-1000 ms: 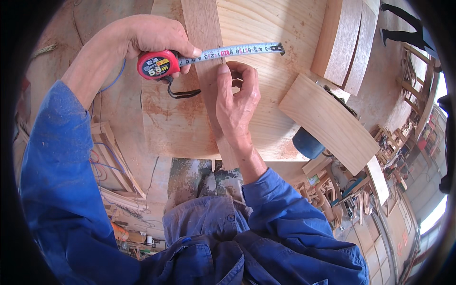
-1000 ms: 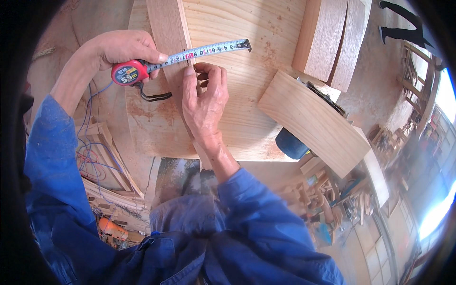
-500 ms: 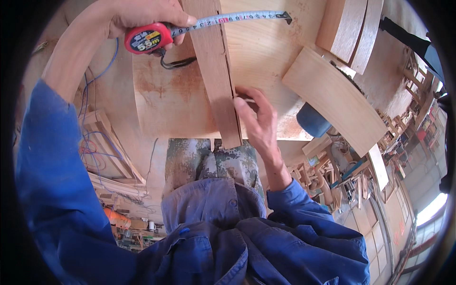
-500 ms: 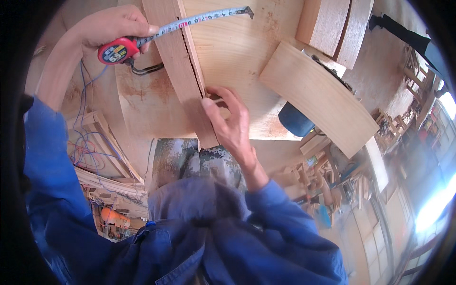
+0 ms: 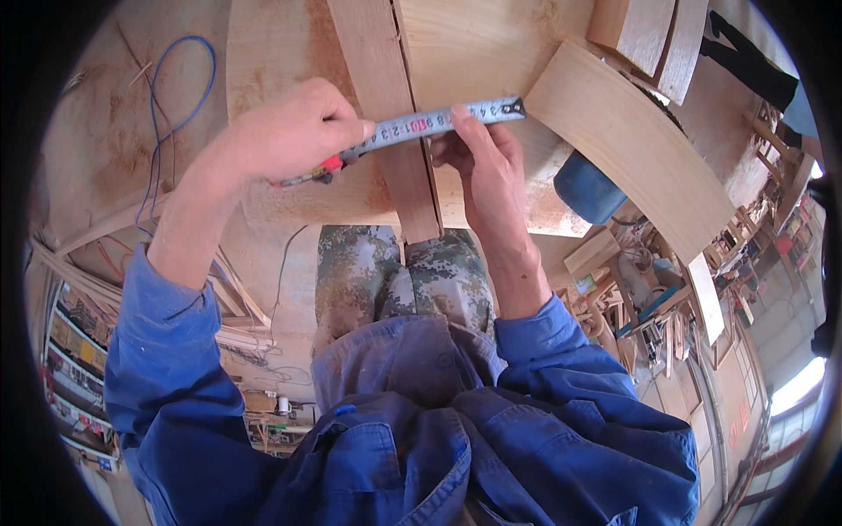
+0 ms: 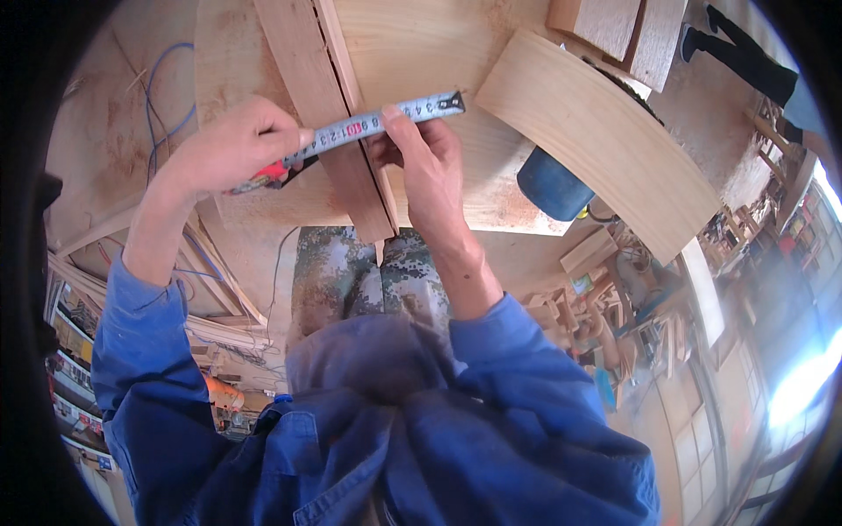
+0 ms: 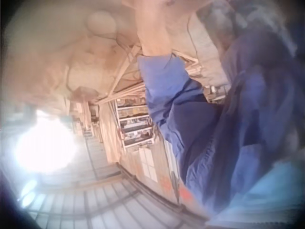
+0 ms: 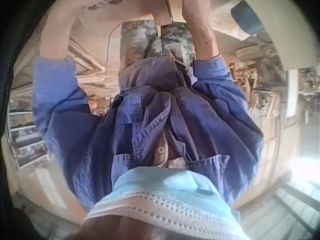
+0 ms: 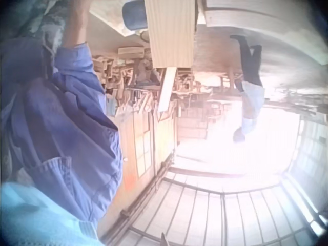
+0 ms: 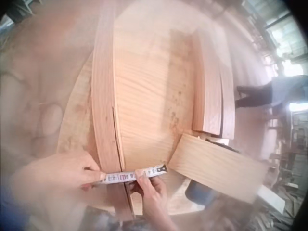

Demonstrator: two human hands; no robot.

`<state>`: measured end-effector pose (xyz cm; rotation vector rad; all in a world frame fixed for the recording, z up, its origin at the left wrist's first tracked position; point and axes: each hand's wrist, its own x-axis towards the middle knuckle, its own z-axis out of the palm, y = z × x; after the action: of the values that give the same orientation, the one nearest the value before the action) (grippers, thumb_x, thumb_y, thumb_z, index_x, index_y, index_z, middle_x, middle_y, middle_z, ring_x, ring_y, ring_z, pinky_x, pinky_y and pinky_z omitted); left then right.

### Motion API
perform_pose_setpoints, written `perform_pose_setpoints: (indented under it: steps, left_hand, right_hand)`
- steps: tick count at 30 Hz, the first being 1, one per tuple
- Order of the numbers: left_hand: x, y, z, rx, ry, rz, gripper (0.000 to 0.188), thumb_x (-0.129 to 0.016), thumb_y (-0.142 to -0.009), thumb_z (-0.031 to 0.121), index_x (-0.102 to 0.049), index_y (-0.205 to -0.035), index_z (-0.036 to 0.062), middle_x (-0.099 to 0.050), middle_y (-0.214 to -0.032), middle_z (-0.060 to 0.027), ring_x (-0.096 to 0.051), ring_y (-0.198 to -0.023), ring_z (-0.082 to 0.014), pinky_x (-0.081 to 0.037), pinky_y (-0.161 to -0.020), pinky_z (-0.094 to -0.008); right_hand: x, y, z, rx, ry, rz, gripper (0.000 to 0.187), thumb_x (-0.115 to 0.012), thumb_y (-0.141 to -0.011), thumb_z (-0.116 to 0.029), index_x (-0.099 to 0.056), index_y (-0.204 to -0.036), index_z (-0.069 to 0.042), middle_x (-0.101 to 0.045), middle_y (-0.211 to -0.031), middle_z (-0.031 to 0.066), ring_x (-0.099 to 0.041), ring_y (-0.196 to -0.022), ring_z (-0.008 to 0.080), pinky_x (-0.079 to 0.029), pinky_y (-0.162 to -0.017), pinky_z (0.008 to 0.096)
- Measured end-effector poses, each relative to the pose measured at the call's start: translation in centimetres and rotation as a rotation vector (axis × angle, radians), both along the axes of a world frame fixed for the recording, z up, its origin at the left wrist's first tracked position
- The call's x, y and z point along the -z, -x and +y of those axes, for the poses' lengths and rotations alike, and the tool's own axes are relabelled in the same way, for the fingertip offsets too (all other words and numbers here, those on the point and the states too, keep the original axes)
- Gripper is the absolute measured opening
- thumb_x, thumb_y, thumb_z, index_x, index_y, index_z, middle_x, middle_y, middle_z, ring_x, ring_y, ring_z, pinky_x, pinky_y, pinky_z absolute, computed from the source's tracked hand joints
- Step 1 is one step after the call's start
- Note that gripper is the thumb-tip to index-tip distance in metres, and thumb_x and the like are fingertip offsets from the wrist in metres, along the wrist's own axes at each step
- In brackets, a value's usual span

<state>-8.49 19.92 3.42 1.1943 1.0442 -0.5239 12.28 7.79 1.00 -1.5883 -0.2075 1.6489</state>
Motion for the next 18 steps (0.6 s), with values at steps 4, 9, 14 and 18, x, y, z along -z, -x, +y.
perform_pose_setpoints:
  steps: [4, 9, 14, 18]
  left_hand:
    - [-0.1, -0.6, -0.1, 0.043, 0.025, 0.006, 0.049, -0.059, -0.102, 0.032, -0.055, -0.064, 0.0012, -0.046, -0.052, 0.0014, -0.045, -0.045, -0.0076, -0.035, -0.041, -0.0301]
    - [0.3, -0.2, -2.5, 0.011, 0.032, -0.017, 0.049, -0.060, -0.102, 0.032, -0.054, -0.065, 0.0010, -0.044, -0.052, 0.0018, -0.044, -0.048, -0.0070, -0.034, -0.044, -0.0292]
    - [0.8, 0.1, -2.0, -0.001, -0.041, -0.049, 0.045, -0.060, -0.103, 0.034, -0.059, -0.071, 0.0007, -0.049, -0.055, 0.0013, -0.045, -0.048, -0.0066, -0.034, -0.043, -0.0291]
    - [0.7, -0.2, -0.1, -0.009, -0.016, -0.015, 0.044, -0.060, -0.103, 0.033, -0.064, -0.074, 0.0008, -0.053, -0.057, 0.0013, -0.047, -0.049, -0.0061, -0.035, -0.041, -0.0283]
  right_hand:
    - [-0.3, 0.5, -0.7, -0.001, 0.006, -0.103, 0.022, -0.065, -0.099, -0.021, -0.068, -0.096, 0.000, -0.068, -0.083, 0.0064, -0.063, -0.073, 0.0132, -0.052, -0.070, 0.0281]
    - [-0.5, 0.8, -2.4, -0.005, 0.065, -0.171, 0.021, -0.066, -0.098, -0.020, -0.069, -0.092, 0.000, -0.068, -0.081, 0.0068, -0.061, -0.071, 0.0129, -0.050, -0.071, 0.0280]
    - [-0.2, 0.9, -1.5, 0.027, 0.012, -0.175, 0.020, -0.068, -0.097, -0.019, -0.068, -0.089, 0.000, -0.068, -0.079, 0.0065, -0.059, -0.069, 0.0122, -0.049, -0.068, 0.0269]
    - [0.5, 1.3, 0.1, 0.085, -0.050, -0.180, 0.018, -0.068, -0.096, -0.017, -0.069, -0.087, -0.001, -0.067, -0.077, 0.0061, -0.059, -0.067, 0.0116, -0.047, -0.066, 0.0263]
